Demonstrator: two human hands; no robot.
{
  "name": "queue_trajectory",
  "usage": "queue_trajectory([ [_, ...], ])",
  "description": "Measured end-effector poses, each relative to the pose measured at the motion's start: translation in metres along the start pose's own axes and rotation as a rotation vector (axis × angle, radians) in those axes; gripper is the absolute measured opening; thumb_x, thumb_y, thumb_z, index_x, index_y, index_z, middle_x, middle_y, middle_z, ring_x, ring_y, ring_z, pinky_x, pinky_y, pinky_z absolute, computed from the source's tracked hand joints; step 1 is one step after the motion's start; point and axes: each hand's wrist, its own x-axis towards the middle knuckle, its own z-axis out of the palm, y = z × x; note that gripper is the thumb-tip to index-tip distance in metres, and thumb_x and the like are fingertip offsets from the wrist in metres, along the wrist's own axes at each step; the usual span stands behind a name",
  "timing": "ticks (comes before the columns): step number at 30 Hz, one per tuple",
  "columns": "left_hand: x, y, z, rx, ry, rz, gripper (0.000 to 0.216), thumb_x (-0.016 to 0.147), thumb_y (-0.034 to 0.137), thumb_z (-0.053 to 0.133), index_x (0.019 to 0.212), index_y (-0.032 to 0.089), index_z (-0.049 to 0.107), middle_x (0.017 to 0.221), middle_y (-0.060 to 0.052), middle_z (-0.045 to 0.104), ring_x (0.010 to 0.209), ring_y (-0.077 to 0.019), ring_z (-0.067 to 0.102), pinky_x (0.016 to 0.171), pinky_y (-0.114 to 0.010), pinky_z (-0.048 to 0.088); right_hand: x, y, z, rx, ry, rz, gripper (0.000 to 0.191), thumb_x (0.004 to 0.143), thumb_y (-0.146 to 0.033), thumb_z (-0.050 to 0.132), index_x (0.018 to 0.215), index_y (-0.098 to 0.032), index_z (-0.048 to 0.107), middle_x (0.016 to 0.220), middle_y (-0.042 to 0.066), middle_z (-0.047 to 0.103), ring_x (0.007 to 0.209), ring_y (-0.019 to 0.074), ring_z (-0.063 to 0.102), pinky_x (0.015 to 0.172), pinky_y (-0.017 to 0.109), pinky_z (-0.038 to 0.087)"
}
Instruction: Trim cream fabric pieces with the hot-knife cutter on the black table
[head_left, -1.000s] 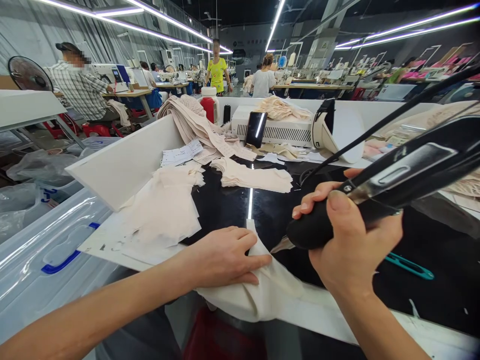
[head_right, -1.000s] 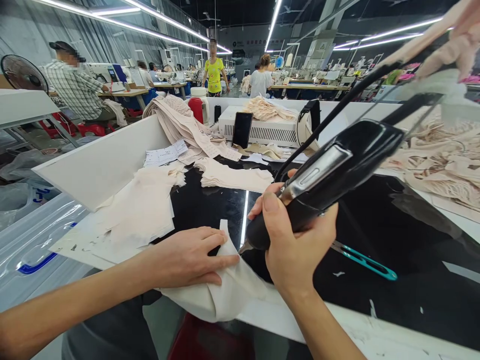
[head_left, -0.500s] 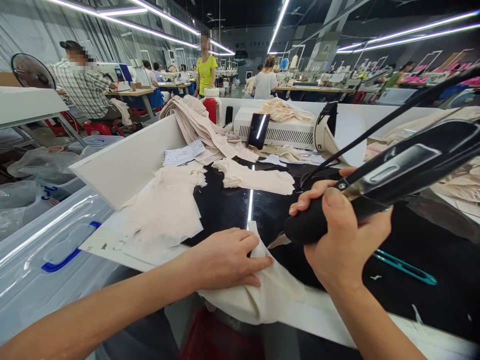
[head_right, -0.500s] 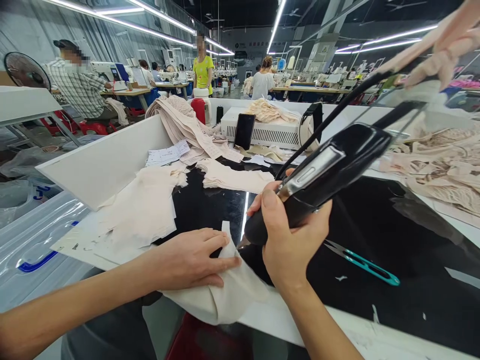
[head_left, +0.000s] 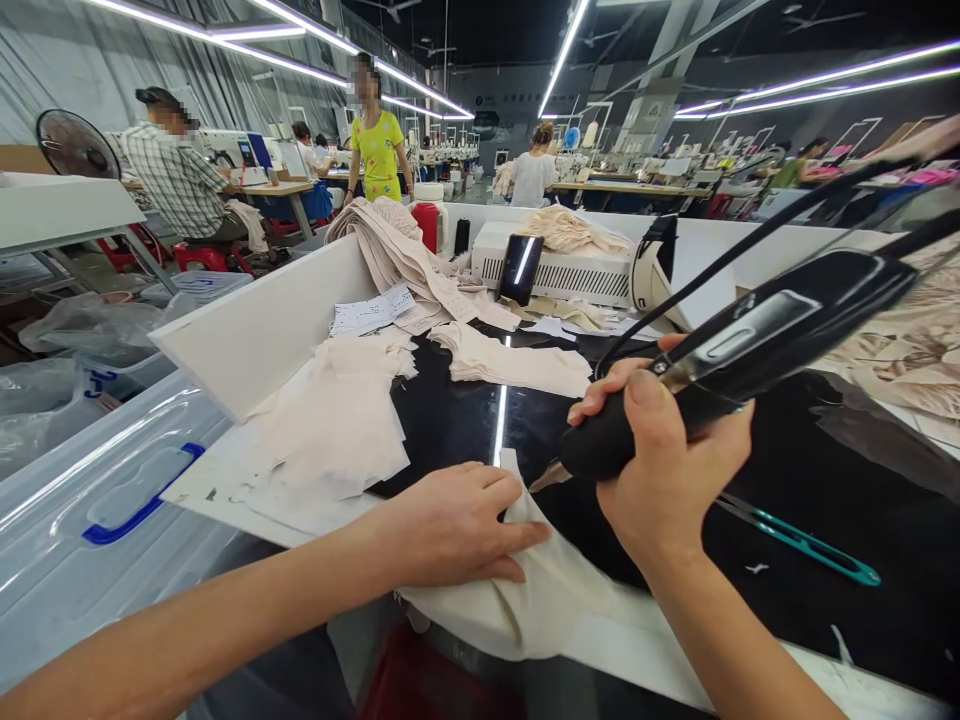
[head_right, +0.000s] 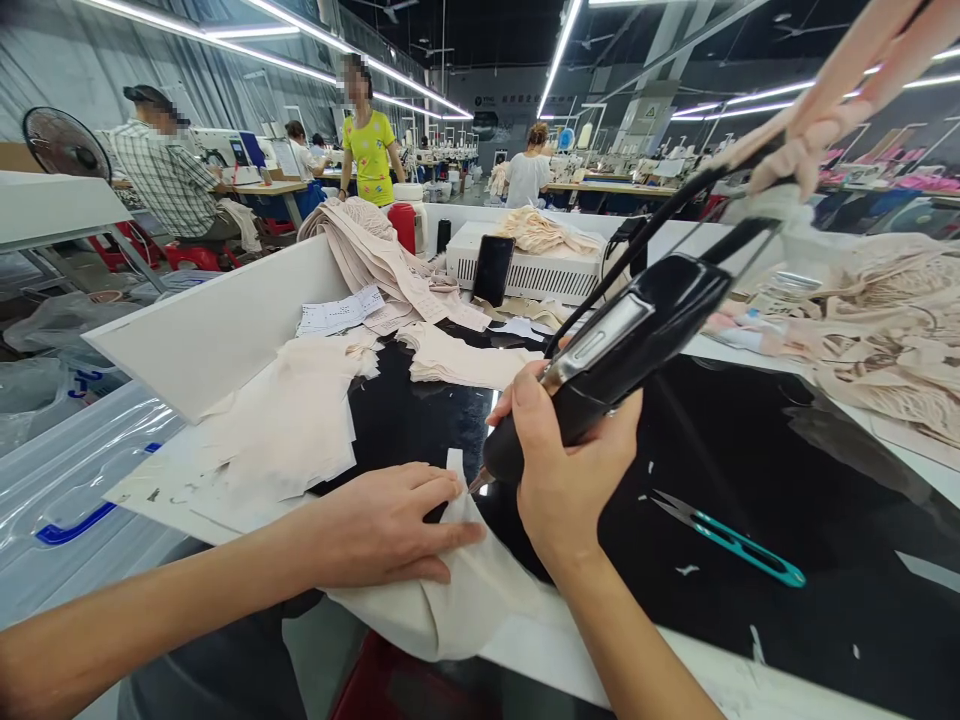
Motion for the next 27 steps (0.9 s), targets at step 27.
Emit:
queue_trajectory([
  [27, -0.006, -0.001, -0.001, -0.150, 0.103, -0.180, 0.036, 0.123, 0.041, 0.056, 0.146, 0.019, 0.072, 0.124, -0.010, 0.076, 0.110, -0.0244, 0.072, 0.097, -0.035, 0.062, 0.012, 0.000, -0.016, -0.057, -0.039, -0.039, 0.045, 0.090, -0.041, 0.098, 0.110, -0.026, 0.061, 0.084, -0.009, 0.071, 0.061, 0.0139, 0.066, 0.060, 0.030, 0.061],
])
